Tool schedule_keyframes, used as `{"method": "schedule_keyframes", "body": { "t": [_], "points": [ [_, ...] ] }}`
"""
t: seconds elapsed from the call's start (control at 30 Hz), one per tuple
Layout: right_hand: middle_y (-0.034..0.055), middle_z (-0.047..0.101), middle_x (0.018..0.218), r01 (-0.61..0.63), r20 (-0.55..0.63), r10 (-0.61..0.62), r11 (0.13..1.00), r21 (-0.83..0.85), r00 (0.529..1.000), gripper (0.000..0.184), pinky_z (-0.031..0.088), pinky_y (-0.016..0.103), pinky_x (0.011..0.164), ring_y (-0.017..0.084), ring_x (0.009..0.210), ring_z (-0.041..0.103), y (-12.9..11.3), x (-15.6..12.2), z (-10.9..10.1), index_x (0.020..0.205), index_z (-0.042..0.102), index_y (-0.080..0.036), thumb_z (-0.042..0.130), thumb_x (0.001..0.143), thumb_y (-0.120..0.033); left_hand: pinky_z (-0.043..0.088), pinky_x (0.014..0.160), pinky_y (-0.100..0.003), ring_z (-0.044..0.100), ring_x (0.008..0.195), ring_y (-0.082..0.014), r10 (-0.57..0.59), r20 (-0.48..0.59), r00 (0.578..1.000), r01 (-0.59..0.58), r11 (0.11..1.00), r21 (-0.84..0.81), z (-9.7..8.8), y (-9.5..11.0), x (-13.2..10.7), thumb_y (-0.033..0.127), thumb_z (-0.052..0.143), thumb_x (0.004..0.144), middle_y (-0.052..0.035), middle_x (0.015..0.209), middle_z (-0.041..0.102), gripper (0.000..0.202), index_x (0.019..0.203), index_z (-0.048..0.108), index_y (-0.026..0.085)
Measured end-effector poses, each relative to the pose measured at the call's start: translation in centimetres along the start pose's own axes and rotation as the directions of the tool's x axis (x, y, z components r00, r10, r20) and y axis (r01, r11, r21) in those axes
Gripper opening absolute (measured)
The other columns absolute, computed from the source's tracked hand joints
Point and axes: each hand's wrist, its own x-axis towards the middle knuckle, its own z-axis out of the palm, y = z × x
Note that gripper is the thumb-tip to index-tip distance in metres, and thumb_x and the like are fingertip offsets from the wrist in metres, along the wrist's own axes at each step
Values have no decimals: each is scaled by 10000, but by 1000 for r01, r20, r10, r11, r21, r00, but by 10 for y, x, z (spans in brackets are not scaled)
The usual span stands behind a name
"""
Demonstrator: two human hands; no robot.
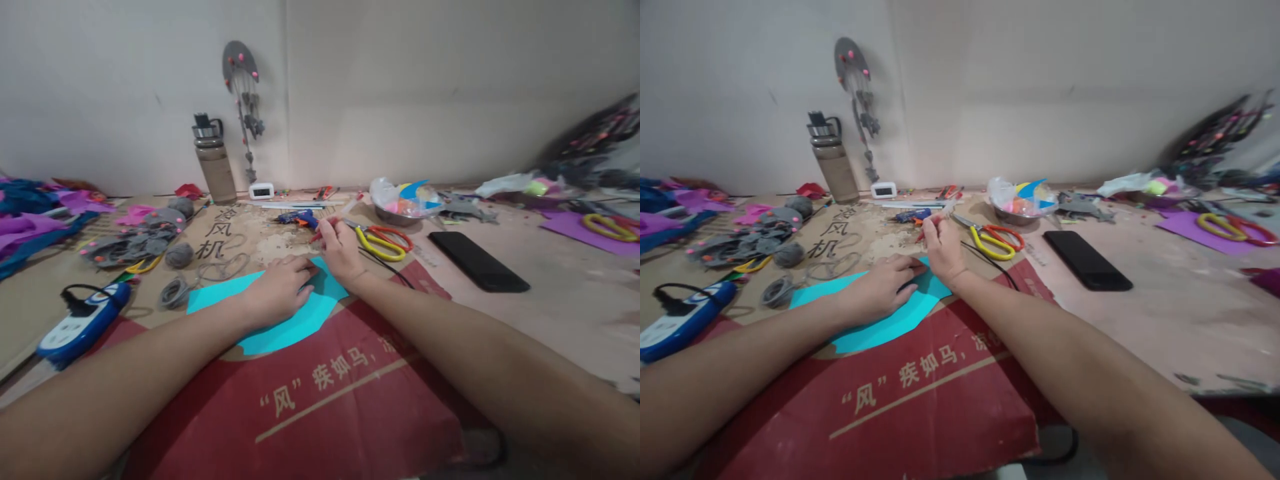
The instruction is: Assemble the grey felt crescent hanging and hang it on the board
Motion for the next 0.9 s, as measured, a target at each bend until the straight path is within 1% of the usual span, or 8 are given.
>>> {"method": "schedule_keyframes", "body": {
  "t": [0.1,0.2,0.37,0.43,0.53,0.63,0.77,0.9],
  "points": [
    [0,533,637,-18,-14,18,999,-41,1000,282,426,274,629,149,660,544,-1,3,-1,724,475,-218,380,897,-419,408,999,-438,496,1143,-249,4,-14,1000,-4,1000,-8,0,-2,0,277,422,910,-106,1208,566,346,1169,623,166],
    [-11,524,616,-32,-8,32,999,-34,999,254,419,273,644,146,647,537,-2,5,0,715,469,-219,389,891,-383,411,1000,-444,491,1157,-253,-10,-25,1000,10,1000,-22,1,-2,0,277,416,914,-121,1243,544,361,1188,617,157],
    [-9,539,648,-60,-18,60,998,2,998,264,413,272,653,145,664,538,2,10,-1,729,490,-212,401,891,-401,426,979,-453,507,1132,-257,-18,-16,1000,18,999,-28,0,-1,0,275,413,915,-133,1227,558,381,1219,606,151],
    [-6,547,657,-56,-11,56,998,-24,998,267,412,277,665,148,670,541,3,11,-3,729,495,-209,398,896,-393,424,981,-450,517,1121,-250,-18,-8,1000,17,999,-28,-2,0,1,272,411,916,-121,1221,571,375,1217,606,162],
    [-4,555,652,-13,-1,13,996,-90,1000,255,405,287,688,153,671,545,1,10,-5,721,495,-206,398,899,-360,414,998,-442,520,1130,-245,-17,9,1000,17,1000,-13,-3,0,1,274,400,924,-104,1234,588,372,1215,604,162],
    [-5,552,631,19,32,-13,985,-173,999,257,388,288,677,154,648,537,0,8,-6,700,489,-207,397,897,-344,410,1007,-442,525,1136,-244,-21,9,1000,21,1000,-6,-2,0,0,286,403,927,-100,1249,598,381,1234,586,153],
    [-12,538,606,-14,65,32,968,-250,997,248,360,275,640,143,618,514,0,7,-6,682,471,-206,395,891,-314,415,1003,-445,534,1131,-240,-31,-2,1000,31,1000,-2,0,0,-2,311,414,930,-98,1256,598,386,1244,578,158],
    [-10,545,617,-55,86,83,956,-289,993,235,344,267,620,133,606,506,1,6,-6,690,482,-199,404,890,-296,410,1013,-456,526,1154,-242,-34,-9,999,34,999,5,0,-1,-3,310,414,934,-92,1274,591,382,1246,581,163]
  ]
}}
